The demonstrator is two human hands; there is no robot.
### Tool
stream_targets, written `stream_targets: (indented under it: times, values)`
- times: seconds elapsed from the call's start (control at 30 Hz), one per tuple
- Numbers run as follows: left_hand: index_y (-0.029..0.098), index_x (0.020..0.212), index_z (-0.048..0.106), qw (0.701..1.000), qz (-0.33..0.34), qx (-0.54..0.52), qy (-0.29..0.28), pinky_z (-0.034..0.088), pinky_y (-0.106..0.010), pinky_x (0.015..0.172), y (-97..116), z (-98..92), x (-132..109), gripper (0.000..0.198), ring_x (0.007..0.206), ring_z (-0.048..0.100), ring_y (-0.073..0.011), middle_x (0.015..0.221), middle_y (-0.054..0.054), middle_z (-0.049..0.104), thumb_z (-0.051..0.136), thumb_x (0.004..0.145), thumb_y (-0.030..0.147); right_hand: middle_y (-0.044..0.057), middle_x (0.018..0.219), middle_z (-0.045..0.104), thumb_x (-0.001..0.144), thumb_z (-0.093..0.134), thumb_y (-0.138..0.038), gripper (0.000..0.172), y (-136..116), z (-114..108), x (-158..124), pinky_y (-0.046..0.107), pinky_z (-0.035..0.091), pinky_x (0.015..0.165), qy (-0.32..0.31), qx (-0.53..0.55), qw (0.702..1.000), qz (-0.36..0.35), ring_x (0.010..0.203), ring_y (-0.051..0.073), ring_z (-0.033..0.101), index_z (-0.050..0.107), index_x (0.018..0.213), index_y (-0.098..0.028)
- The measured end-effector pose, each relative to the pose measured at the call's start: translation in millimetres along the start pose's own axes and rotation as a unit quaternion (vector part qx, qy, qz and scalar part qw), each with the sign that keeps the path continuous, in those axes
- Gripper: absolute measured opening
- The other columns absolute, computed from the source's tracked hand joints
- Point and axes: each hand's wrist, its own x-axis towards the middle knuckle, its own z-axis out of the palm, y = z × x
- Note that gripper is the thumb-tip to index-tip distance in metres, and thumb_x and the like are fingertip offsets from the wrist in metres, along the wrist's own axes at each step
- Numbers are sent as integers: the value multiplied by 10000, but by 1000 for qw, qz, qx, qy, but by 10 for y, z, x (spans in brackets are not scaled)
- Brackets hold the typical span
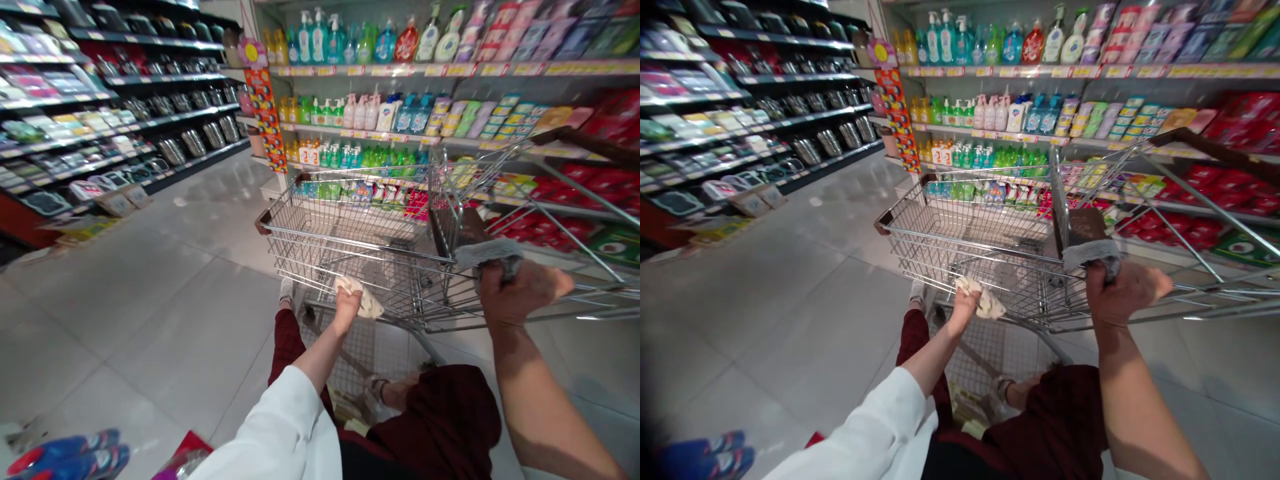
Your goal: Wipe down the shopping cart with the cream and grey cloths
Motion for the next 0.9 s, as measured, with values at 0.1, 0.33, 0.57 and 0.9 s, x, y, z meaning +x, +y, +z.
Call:
stream_targets:
  times: [0.1, 0.33, 0.57, 0.9]
  values:
    - [183, 871, 638, 974, 216, 52, -44, 505, -374, 933, 368, -1, -208, 123, 962, 662, -229, 905, -62, 704, 580, 764, 161, 40, 588, 414, 757, 447, -494, 307, -35, -37, 10, 417, 328, 739, -12, -12, 1000, -18, 660, 214, 407, 270, 645, -270]
    - [137, 1071, 611, 837, 464, 288, -33, 402, -549, 1082, 989, 266, -202, 272, 1169, 576, -327, 1133, -180, 652, 554, 807, 172, 45, 633, 543, 887, 455, -441, 304, -203, -147, 87, 370, 302, 775, -29, -23, 998, -43, 706, 203, 472, 479, 684, -215]
    - [108, 1195, 556, 804, 484, 331, -99, 446, -479, 1062, 1123, 307, 1, 344, 1201, 583, -299, 1183, -195, 650, 472, 867, 168, 49, 664, 598, 928, 448, -438, 335, -298, -208, 157, 347, 304, 787, -61, -31, 997, -41, 729, 200, 503, 552, 724, -194]
    - [139, 1082, 608, 801, 471, 354, -105, 443, -441, 1033, 1326, 283, 47, 285, 1136, 600, -285, 1110, -150, 652, 527, 808, 126, 106, 727, 644, 959, 387, -486, 455, 269, -351, 645, 327, 272, 708, -136, -93, 984, -66, 692, 196, 500, 640, 773, -158]
